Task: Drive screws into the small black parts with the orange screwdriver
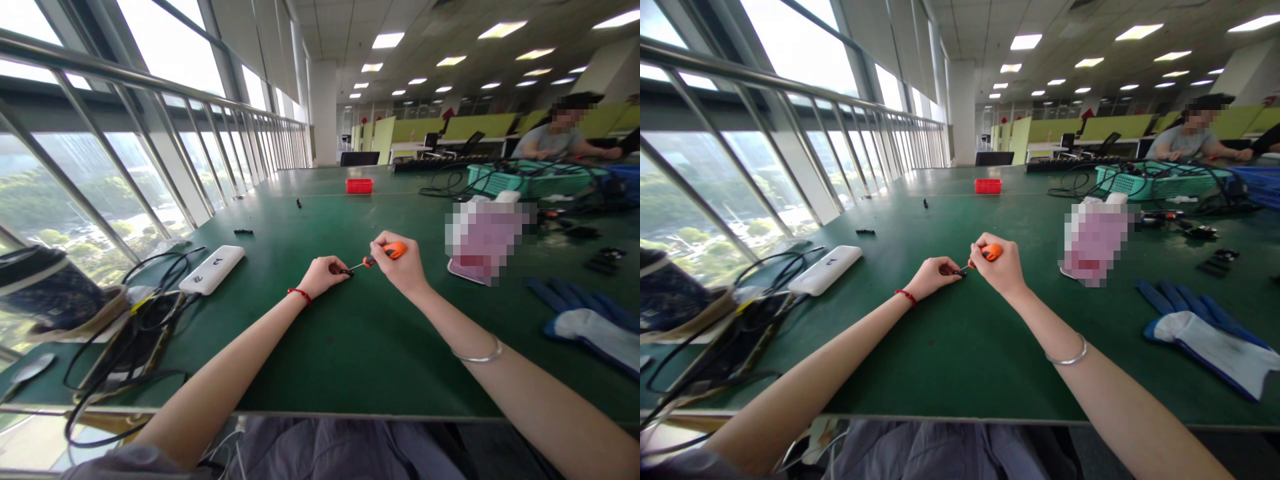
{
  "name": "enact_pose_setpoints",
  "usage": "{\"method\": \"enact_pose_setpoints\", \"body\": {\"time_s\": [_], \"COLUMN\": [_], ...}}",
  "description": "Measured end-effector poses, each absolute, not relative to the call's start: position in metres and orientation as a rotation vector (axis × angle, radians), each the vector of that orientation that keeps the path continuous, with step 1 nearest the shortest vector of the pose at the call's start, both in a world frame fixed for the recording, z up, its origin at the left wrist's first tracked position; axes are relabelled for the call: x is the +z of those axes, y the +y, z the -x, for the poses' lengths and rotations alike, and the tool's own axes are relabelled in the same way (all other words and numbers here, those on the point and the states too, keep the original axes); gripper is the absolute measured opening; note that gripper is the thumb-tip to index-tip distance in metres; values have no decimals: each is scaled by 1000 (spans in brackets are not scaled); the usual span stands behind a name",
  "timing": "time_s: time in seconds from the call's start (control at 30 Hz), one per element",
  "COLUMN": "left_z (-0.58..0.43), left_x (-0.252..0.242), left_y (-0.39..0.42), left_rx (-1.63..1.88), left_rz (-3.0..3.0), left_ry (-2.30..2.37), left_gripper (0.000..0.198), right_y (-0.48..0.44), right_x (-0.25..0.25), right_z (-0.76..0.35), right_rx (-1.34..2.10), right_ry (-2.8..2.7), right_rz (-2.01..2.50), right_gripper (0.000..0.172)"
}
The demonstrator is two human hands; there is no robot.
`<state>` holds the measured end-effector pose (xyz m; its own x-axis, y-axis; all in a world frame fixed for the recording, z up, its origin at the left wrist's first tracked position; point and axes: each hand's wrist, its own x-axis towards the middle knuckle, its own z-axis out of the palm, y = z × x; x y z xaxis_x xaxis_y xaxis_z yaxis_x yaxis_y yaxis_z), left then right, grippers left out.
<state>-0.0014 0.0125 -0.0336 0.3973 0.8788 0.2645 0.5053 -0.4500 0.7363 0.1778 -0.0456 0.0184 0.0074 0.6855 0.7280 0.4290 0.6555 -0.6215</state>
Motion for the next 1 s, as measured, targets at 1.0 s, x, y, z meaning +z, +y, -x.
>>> {"method": "enact_pose_setpoints", "body": {"time_s": [1.0], "left_z": [2], "left_x": [-35], "left_y": [14], "left_rx": [878], "left_rz": [-2128], "left_ry": [1168], "left_gripper": [16], "right_y": [-45], "right_x": [18], "right_z": [-177], "right_rx": [291], "right_ry": [-1609], "right_rz": [963], "right_gripper": [23]}}
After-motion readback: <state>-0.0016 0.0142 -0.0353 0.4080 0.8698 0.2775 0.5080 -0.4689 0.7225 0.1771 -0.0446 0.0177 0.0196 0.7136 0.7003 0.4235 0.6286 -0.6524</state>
